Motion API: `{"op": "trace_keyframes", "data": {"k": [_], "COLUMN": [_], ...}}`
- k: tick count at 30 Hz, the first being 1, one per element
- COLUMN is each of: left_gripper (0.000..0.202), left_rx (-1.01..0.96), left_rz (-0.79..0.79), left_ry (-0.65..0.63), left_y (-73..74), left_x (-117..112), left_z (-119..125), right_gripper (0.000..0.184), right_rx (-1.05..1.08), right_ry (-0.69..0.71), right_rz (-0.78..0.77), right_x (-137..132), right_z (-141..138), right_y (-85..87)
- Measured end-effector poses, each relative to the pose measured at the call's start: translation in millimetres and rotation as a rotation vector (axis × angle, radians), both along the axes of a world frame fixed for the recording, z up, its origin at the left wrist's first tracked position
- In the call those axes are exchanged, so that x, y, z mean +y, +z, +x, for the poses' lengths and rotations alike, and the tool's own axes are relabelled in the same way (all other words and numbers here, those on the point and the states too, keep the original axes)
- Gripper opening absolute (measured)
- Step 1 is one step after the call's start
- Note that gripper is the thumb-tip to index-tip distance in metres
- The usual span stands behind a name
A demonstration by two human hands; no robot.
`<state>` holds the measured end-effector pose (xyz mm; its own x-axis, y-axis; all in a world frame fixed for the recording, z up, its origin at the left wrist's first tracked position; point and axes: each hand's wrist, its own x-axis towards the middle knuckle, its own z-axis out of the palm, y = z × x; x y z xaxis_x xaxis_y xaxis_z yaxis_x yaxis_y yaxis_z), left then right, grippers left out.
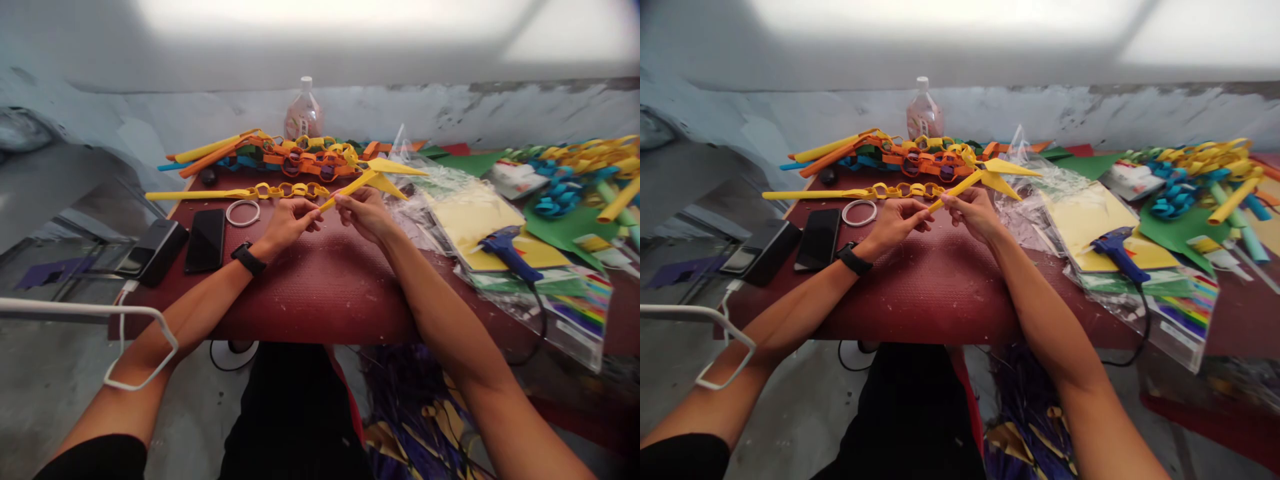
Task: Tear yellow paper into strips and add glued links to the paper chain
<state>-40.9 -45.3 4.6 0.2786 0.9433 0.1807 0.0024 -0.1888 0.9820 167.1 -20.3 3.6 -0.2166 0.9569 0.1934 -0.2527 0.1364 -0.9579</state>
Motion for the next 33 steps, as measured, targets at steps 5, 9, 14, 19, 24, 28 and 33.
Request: {"op": "trace_keyframes", "data": {"k": [5,9,14,19,24,28,33], "left_gripper": [0.010,0.012,0.013,0.013,0.012,0.008,0.011], "left_rx": [-0.058,-0.091,-0.116,-0.092,-0.053,-0.060,-0.069], "left_rz": [-0.006,-0.013,-0.042,-0.073,-0.065,-0.067,-0.086], "left_ry": [-0.021,-0.030,-0.043,-0.052,-0.059,-0.040,-0.026], "left_y": [-4.0,-7.2,-5.7,-2.8,-2.1,-1.0,-0.6], "left_x": [0.5,2.8,4.1,4.4,5.4,5.2,5.5], "left_z": [0.8,0.3,-0.8,-0.9,-1.1,-1.4,-1.7], "right_gripper": [0.044,0.046,0.046,0.054,0.053,0.053,0.055], "right_rx": [-0.027,-0.023,-0.039,-0.003,0.006,0.060,0.110], "right_ry": [0.002,0.001,-0.028,-0.137,-0.209,-0.256,-0.251], "right_rz": [0.029,0.044,0.069,0.075,0.085,0.099,0.091], "right_x": [-0.4,-0.5,0.5,7.6,16.5,20.6,16.8], "right_z": [-6.2,-8.4,-7.3,5.5,18.5,24.5,21.8], "right_y": [-5.6,-6.4,-4.6,0.7,1.7,2.9,5.0]}}
